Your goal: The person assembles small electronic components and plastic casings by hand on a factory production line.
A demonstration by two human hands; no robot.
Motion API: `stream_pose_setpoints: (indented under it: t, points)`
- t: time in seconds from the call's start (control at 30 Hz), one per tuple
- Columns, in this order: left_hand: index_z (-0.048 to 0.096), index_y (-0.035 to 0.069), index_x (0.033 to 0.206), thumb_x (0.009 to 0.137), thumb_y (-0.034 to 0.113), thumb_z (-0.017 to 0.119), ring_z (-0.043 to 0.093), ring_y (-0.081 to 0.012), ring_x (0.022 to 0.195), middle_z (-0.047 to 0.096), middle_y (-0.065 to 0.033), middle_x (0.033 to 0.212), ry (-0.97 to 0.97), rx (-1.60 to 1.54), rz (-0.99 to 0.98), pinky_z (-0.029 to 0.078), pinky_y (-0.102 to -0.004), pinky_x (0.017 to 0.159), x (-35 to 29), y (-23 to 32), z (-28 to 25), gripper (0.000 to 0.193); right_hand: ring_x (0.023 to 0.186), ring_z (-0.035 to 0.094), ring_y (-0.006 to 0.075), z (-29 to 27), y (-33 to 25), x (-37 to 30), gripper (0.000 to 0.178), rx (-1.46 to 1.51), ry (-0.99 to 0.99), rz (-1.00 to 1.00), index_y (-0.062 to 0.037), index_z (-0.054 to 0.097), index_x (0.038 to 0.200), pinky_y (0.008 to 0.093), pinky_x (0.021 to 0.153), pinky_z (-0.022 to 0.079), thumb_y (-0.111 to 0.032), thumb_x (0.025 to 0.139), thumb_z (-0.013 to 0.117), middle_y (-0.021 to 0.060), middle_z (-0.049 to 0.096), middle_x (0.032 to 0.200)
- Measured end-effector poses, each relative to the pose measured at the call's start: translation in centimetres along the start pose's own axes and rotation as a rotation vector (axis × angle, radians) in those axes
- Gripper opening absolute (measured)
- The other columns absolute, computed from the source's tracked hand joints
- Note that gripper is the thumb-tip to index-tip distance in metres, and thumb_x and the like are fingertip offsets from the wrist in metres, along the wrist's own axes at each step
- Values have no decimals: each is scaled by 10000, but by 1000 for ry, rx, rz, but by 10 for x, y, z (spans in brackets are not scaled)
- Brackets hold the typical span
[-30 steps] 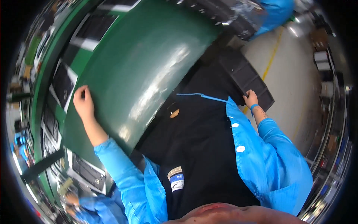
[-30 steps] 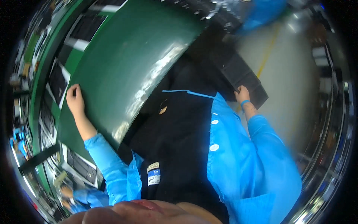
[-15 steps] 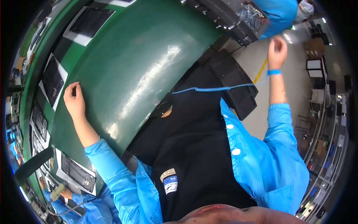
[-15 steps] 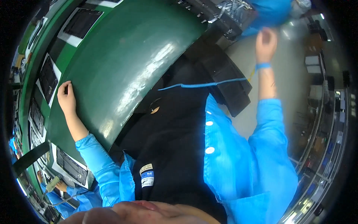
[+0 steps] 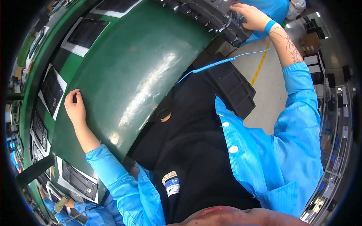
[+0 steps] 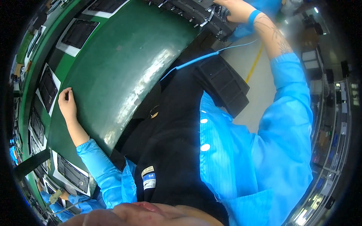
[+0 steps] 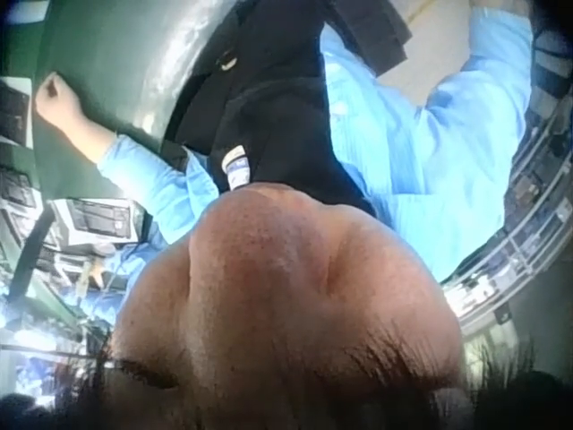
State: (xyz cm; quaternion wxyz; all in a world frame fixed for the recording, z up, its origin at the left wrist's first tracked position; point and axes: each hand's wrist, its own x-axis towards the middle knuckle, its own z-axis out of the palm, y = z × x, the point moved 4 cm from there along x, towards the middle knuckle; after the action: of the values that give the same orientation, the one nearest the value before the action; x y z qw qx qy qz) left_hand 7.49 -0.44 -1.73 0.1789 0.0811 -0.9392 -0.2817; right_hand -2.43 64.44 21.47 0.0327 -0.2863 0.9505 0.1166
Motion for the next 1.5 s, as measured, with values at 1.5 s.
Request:
stream_pose_setpoints:
  t: [1.5]
  points:
    - [767,109,1078,961,227,659,629,-290,1150,717,-95,1157,-23,-37,21,488,-391,1002,9,-13,10,198,813,675,379,38,42,18,203,76,116,-587,-79,693,859,470,699,536,-128,675,764,150,691,830]
